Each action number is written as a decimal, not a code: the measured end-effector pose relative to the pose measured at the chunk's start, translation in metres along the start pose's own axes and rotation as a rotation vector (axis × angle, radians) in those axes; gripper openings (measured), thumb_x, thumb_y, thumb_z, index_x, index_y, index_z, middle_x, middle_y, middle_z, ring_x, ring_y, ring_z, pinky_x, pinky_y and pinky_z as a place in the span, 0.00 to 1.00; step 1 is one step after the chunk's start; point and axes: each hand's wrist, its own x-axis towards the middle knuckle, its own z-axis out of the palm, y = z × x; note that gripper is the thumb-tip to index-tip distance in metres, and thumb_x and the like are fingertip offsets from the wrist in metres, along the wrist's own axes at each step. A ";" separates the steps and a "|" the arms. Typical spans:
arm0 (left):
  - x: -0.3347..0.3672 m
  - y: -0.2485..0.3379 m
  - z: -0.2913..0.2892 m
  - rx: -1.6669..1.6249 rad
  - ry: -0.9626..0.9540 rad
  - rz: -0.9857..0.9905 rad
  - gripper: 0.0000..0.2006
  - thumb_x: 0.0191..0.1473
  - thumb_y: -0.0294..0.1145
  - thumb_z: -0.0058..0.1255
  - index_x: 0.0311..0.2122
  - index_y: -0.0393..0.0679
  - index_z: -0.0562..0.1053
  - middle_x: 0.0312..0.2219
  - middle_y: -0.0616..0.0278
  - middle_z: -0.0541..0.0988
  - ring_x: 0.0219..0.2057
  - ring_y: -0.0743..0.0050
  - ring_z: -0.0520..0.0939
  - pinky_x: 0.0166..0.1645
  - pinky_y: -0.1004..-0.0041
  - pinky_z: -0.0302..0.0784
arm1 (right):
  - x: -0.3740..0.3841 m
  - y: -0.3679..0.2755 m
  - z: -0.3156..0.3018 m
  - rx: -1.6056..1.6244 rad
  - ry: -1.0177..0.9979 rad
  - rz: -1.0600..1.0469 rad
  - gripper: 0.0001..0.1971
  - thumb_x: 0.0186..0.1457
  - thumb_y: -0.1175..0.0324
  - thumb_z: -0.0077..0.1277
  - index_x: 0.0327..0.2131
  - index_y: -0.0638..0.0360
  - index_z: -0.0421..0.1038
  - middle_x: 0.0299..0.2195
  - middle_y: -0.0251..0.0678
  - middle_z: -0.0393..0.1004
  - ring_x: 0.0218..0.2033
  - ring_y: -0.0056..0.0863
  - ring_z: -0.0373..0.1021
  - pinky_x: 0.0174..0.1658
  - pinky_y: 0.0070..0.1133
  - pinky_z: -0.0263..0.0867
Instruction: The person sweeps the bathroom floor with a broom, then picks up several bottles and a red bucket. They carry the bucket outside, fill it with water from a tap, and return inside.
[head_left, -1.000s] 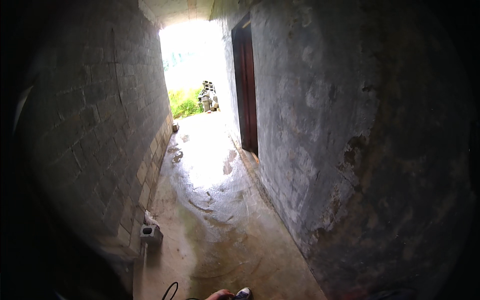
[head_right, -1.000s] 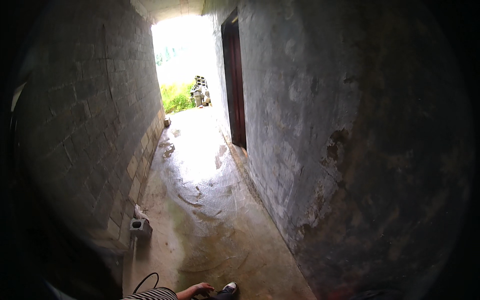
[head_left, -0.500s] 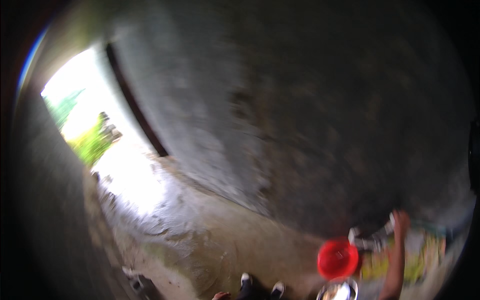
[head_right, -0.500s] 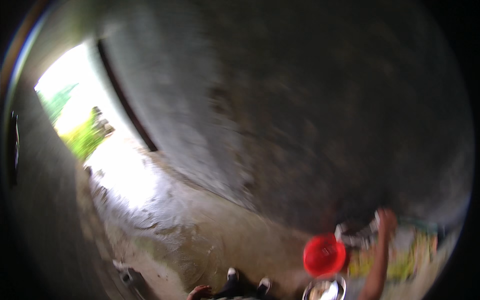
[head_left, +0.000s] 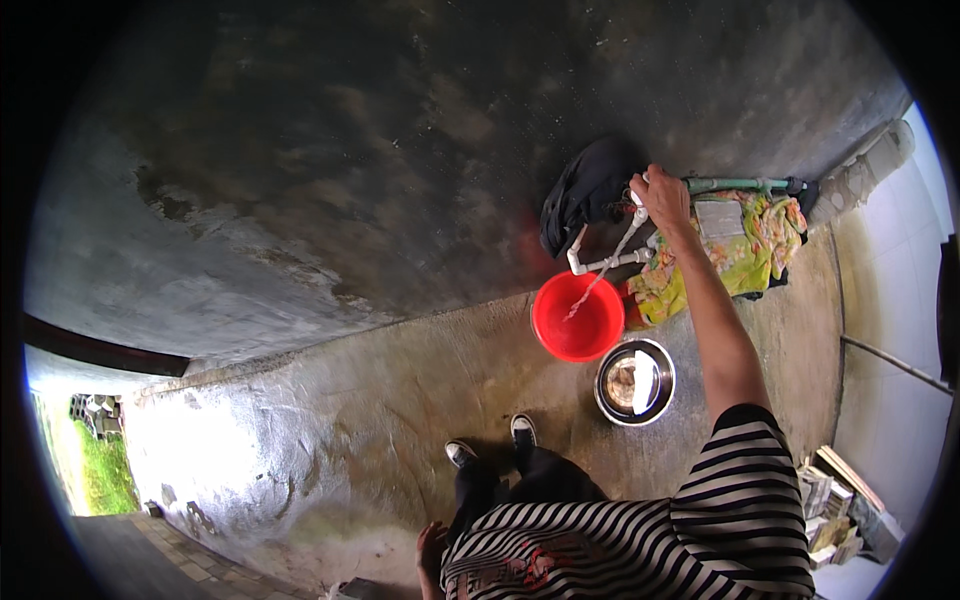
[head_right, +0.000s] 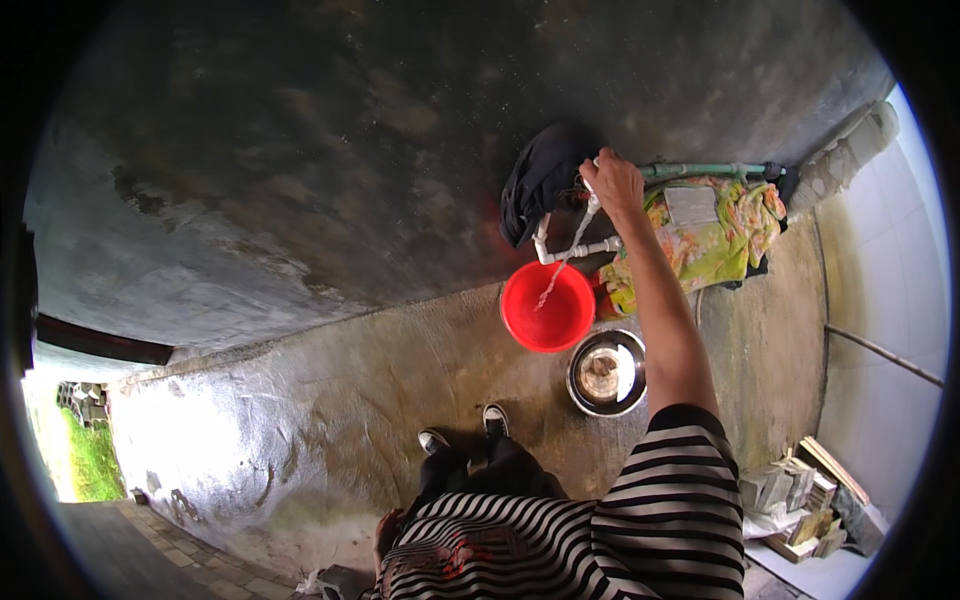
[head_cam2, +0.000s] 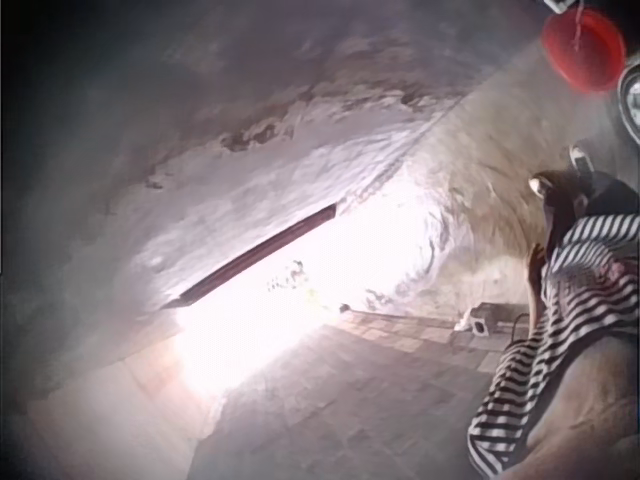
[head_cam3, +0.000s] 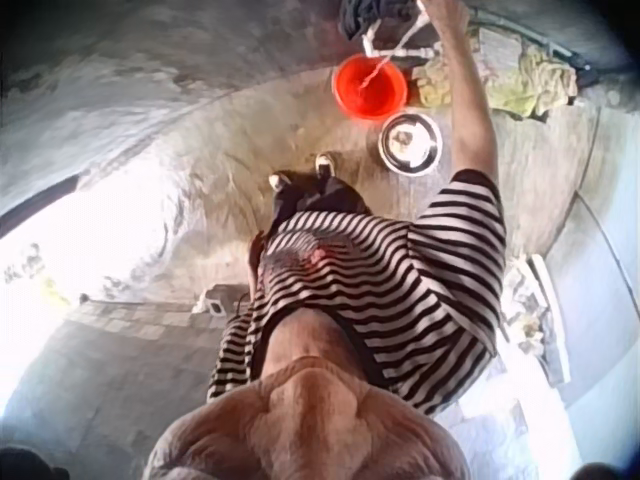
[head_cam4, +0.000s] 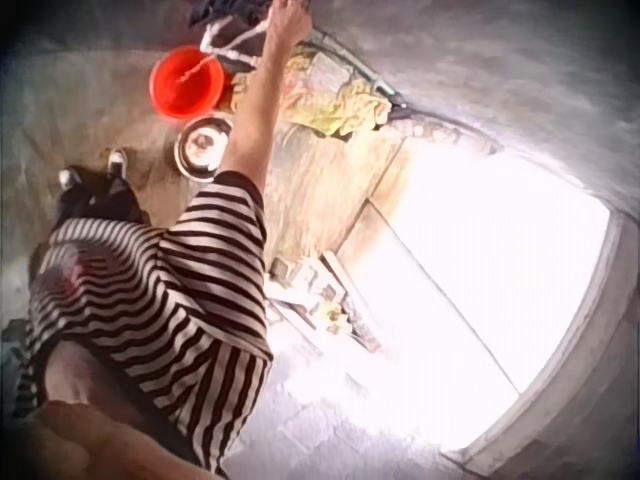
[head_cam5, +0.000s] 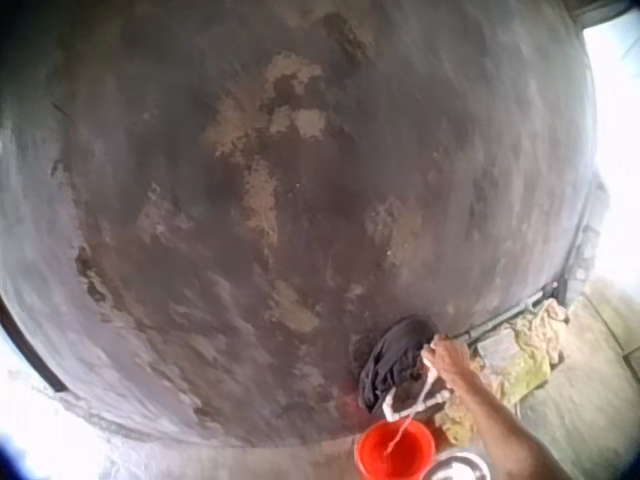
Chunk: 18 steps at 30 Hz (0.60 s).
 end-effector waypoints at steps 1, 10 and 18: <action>0.002 -0.004 -0.002 0.099 -0.056 0.123 0.18 0.51 0.44 0.45 0.42 0.41 0.68 0.32 0.56 0.75 0.32 0.66 0.76 0.31 0.71 0.72 | 0.000 0.002 0.002 0.014 0.009 -0.028 0.14 0.46 0.59 0.47 0.25 0.63 0.65 0.23 0.48 0.72 0.26 0.48 0.69 0.29 0.36 0.64; 0.007 0.014 0.001 -0.083 0.008 -0.096 0.16 0.52 0.42 0.44 0.41 0.42 0.68 0.32 0.56 0.75 0.31 0.66 0.76 0.30 0.73 0.71 | 0.006 0.004 0.004 0.115 0.069 -0.114 0.13 0.46 0.62 0.48 0.24 0.64 0.64 0.23 0.48 0.71 0.25 0.47 0.68 0.29 0.35 0.64; 0.008 0.019 0.009 -0.001 0.062 -0.142 0.17 0.51 0.44 0.45 0.40 0.43 0.69 0.31 0.57 0.76 0.29 0.68 0.76 0.28 0.75 0.70 | 0.009 0.011 0.008 0.058 0.070 -0.128 0.14 0.46 0.59 0.47 0.23 0.62 0.65 0.21 0.46 0.71 0.24 0.44 0.69 0.28 0.34 0.66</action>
